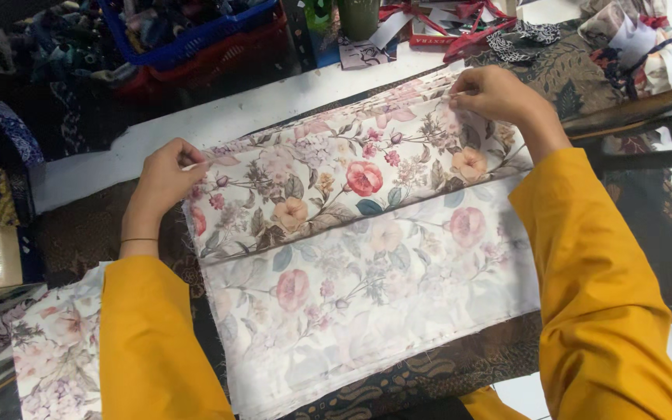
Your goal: The person irons a stack of floral-patterned fabric pieces on a table. They repeatedly fold the top edge of the fabric, press it with an iron, and smooth it with their hands. The person handles the fabric and iron throughout the clip.
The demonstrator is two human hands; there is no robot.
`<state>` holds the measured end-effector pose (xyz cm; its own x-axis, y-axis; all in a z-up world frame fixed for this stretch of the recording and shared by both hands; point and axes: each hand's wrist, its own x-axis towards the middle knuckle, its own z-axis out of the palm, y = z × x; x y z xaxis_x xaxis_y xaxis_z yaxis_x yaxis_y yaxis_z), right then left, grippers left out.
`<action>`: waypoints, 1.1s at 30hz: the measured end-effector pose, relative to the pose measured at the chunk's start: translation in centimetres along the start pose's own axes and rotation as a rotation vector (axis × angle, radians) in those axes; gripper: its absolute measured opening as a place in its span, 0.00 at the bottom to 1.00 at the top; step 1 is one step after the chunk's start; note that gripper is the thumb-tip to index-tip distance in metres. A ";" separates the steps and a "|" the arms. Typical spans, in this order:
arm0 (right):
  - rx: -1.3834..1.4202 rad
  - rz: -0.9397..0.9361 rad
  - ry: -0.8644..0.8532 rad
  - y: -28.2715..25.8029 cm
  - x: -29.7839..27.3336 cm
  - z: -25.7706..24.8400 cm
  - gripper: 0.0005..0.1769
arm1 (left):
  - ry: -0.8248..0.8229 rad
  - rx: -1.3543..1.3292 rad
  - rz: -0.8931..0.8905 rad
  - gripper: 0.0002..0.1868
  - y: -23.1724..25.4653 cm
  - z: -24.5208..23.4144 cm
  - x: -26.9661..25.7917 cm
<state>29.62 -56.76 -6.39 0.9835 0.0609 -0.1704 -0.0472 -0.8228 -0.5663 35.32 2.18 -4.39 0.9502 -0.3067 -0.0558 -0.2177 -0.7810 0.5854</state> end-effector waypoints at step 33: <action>-0.267 -0.350 0.171 -9.3 -20.6 3.7 0.09 | -0.275 0.015 0.465 0.14 19.8 12.1 -21.1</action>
<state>9.18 -48.29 -0.64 0.9478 0.2853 0.1422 0.3173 -0.8871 -0.3352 8.27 -13.41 -1.40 0.6598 -0.7515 -0.0042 -0.6067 -0.5359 0.5872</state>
